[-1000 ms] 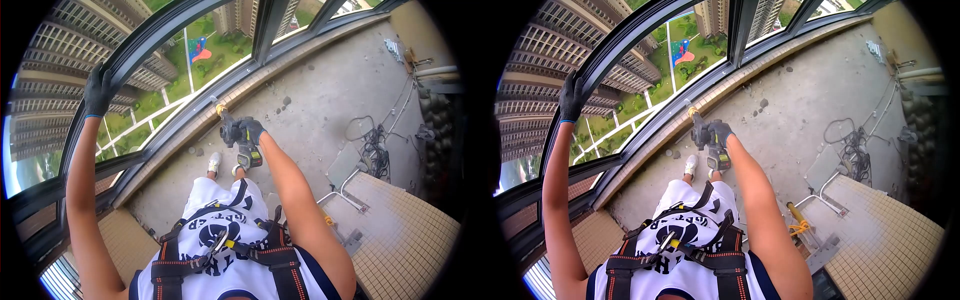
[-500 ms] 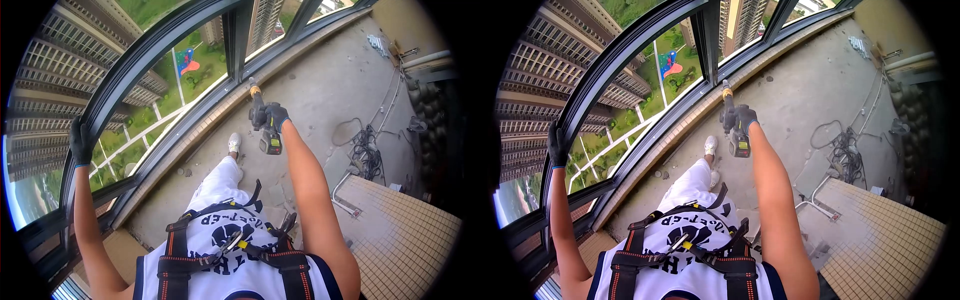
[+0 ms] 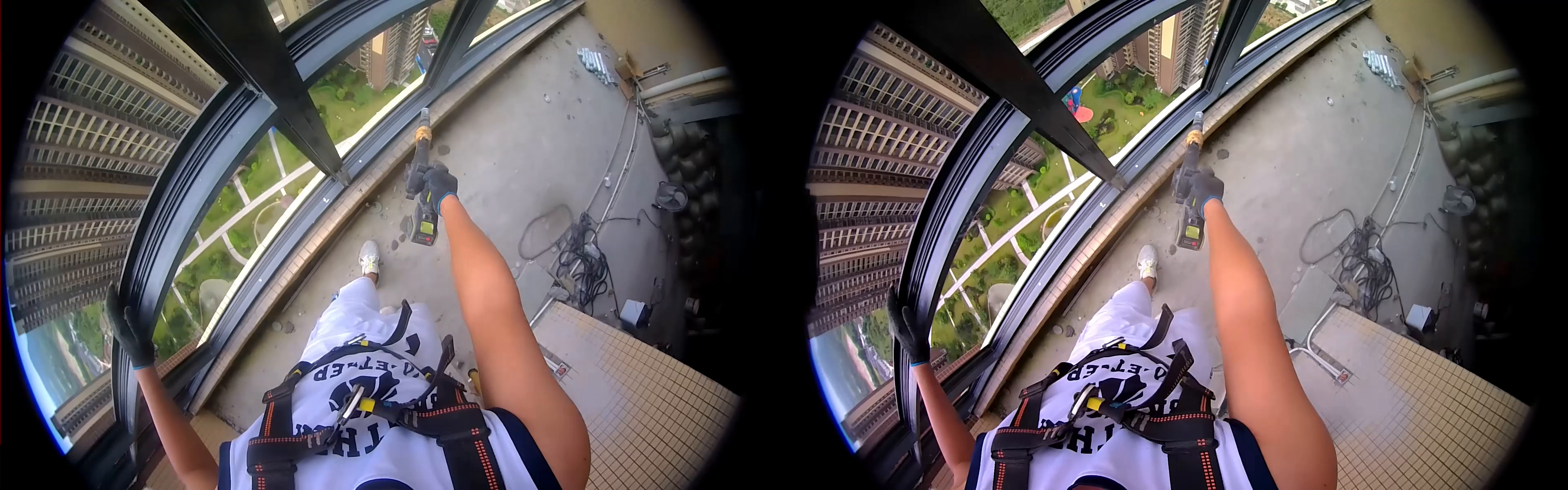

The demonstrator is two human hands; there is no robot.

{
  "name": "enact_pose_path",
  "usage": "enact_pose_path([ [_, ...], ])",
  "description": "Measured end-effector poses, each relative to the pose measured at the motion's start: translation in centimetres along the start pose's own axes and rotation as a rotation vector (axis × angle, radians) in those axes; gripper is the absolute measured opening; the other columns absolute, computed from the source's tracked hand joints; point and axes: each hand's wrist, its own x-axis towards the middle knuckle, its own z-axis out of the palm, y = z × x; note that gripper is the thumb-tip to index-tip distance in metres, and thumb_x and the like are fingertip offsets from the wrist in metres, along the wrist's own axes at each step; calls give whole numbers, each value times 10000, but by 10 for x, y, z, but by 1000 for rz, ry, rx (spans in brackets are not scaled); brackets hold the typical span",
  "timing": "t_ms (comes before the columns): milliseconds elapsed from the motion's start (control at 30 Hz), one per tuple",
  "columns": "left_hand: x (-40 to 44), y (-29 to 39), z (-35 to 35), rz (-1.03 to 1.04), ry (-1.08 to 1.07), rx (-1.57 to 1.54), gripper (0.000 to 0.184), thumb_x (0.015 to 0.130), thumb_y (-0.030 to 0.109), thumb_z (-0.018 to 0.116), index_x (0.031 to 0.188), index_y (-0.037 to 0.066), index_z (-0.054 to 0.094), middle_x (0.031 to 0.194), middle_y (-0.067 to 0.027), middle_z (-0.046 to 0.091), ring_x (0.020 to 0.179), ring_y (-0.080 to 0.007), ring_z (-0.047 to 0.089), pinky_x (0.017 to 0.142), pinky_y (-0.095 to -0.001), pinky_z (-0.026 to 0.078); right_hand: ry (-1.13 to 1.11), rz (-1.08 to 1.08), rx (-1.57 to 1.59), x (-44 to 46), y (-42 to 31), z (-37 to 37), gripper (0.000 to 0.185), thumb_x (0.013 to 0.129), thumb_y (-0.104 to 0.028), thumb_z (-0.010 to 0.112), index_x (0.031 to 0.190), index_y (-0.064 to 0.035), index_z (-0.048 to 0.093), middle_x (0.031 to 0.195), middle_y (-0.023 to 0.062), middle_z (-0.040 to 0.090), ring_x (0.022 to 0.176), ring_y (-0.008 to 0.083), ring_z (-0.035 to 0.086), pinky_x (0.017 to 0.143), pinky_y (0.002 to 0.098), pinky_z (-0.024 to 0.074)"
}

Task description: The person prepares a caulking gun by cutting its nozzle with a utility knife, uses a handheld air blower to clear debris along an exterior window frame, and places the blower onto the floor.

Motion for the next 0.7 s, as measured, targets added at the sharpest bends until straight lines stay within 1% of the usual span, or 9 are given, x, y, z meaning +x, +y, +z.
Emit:
enact_pose_path([
  [233, 125, 202, 101, 193, -4, -11, 516, 1037, 246, 450, 1471, -32, 423, 1453, -247, 498, 1347, -397, 474, 1135, -453, 341, -231, 221, -153, 23, -74, -28, 208, 825, -196, 599, 942, -46, 683, 892, 139, 665, 760, 241, 654, 593, 449, 541],
  [333, 156, 252, 125, 224, -13, 15, 518, 1015, 233, 493, 1464, -20, 435, 1415, -248, 527, 1303, -406, 507, 1114, -460, 361, -728, 390, -39, 54, -48, -29, 210, 834, -178, 569, 947, -58, 698, 847, 112, 651, 682, 227, 605, 578, 396, 521],
  [367, 164, 263, 131, 224, -4, 29, 512, 1017, 240, 495, 1457, -15, 444, 1395, -251, 541, 1285, -412, 518, 1108, -464, 366, -918, 156, -264, 54, -48, -31, 204, 839, -156, 547, 925, -53, 700, 802, 100, 643, 660, 210, 599, 589, 369, 521],
  [433, 168, 274, 137, 180, 6, 49, 512, 1010, 236, 504, 1453, -14, 449, 1373, -253, 555, 1278, -417, 520, 1104, -463, 369, -872, 337, -149, 27, -78, -37, 228, 812, -115, 575, 970, -37, 719, 803, 82, 660, 665, 197, 614, 598, 358, 526],
  [500, 163, 263, 141, 135, 26, 4, 498, 1001, 230, 513, 1431, -19, 469, 1361, -253, 563, 1267, -415, 530, 1096, -460, 378, -765, 153, -212, -6, -95, -57, 333, 776, -70, 613, 1087, -27, 725, 871, 67, 685, 682, 181, 623, 606, 344, 526],
  [533, 162, 261, 141, 128, 47, 6, 486, 993, 221, 523, 1410, -25, 477, 1338, -250, 578, 1258, -409, 536, 1087, -462, 385, -854, 110, -115, -13, -99, -77, 459, 758, -44, 638, 1213, -21, 690, 948, 55, 695, 716, 156, 629, 630, 300, 525],
  [567, 162, 269, 139, 137, 50, 91, 473, 983, 203, 537, 1393, -26, 482, 1311, -246, 594, 1235, -408, 551, 1065, -462, 405, -938, 74, -148, -26, -114, -104, 559, 730, -47, 606, 1286, -2, 631, 1166, 81, 673, 989, 168, 651, 847, 273, 529],
  [600, 162, 272, 138, 118, 37, 68, 475, 977, 197, 550, 1393, -21, 482, 1301, -245, 598, 1220, -410, 558, 1053, -461, 416, -990, 65, -94, -52, -148, -133, 609, 716, -25, 603, 1324, -2, 606, 1231, 80, 656, 1051, 161, 642, 894, 268, 515],
  [700, 163, 279, 136, 154, 53, 119, 478, 964, 197, 588, 1384, -9, 492, 1287, -244, 603, 1192, -419, 571, 1028, -460, 440, -1022, -89, -164, -117, -262, -220, 684, 688, -144, 705, 1344, 26, 610, 1144, 24, 669, 743, 69, 492, 669, 227, 412],
])
